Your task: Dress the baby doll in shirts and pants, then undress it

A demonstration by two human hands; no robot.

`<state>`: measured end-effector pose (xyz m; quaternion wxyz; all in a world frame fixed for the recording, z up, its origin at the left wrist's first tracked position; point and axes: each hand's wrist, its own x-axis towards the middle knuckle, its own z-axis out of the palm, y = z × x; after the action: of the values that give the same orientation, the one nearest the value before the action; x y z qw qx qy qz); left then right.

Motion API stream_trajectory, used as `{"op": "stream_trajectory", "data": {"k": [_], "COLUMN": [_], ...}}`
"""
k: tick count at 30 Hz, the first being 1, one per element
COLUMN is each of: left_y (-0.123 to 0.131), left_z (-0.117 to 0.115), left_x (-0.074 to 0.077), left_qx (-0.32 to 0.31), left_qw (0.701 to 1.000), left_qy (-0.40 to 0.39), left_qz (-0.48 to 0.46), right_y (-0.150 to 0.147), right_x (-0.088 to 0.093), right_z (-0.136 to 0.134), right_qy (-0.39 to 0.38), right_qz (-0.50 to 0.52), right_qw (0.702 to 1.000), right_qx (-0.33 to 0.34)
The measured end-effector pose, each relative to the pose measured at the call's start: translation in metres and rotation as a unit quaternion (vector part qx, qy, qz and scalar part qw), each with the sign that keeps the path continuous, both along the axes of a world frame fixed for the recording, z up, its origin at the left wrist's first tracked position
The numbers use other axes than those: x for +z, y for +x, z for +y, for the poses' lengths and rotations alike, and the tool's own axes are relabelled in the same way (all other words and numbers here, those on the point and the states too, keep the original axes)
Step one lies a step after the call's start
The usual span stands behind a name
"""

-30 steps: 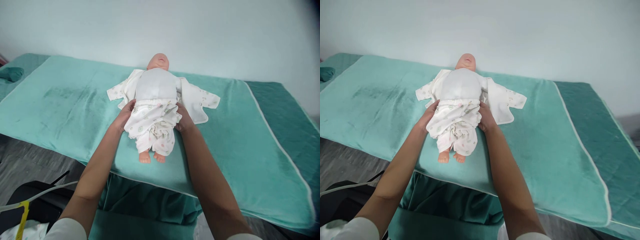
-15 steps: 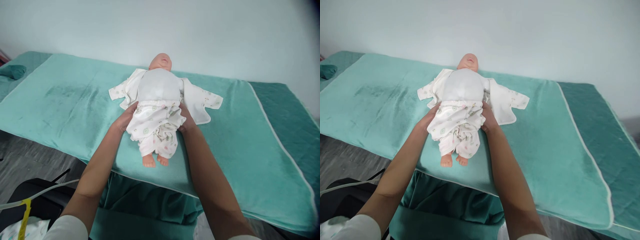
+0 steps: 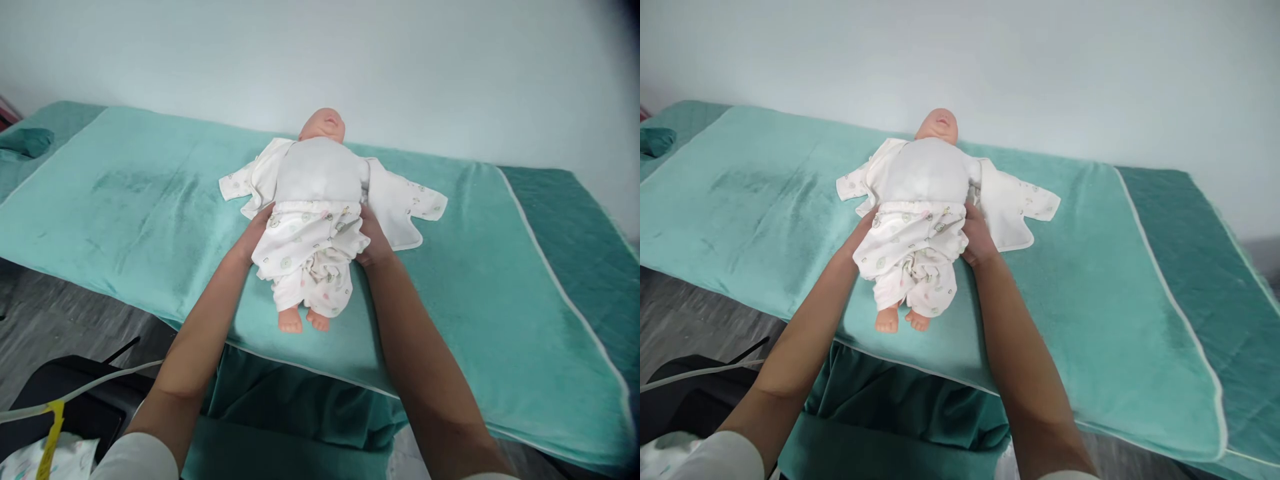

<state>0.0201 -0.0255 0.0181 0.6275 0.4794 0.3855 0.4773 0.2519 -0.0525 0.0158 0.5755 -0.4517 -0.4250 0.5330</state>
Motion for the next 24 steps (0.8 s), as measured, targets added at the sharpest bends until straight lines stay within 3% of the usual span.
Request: {"op": "stream_trajectory", "data": {"k": [6,12,15,18,21,24], "left_y": [0.007,0.016,0.014,0.010,0.007,0.004], "left_z": [0.004,0.017,0.021,0.025,0.030,0.033], "left_x": [0.002,0.015,0.023,0.025,0.015,0.000], "left_qx": [-0.037,-0.015,0.003,0.014,0.016,0.024], "left_qw": [0.998,0.997,0.999,0.991,0.969,0.952], "left_qy": [-0.051,-0.072,-0.025,0.070,0.179,0.222], "left_qz": [-0.031,-0.030,0.030,0.109,0.169,0.211], "right_y": [0.001,0.002,0.003,0.006,0.011,0.014], "right_x": [-0.005,0.001,0.003,0.002,0.002,0.003], "right_z": [0.001,0.003,0.006,0.008,0.009,0.007], "right_qy": [0.036,0.063,0.069,0.079,0.091,0.084], "right_qz": [-0.010,-0.031,-0.044,-0.067,-0.091,-0.122], "right_qw": [0.999,0.998,0.997,0.995,0.991,0.989], "right_qx": [0.024,0.007,-0.005,-0.013,-0.020,-0.027]}}
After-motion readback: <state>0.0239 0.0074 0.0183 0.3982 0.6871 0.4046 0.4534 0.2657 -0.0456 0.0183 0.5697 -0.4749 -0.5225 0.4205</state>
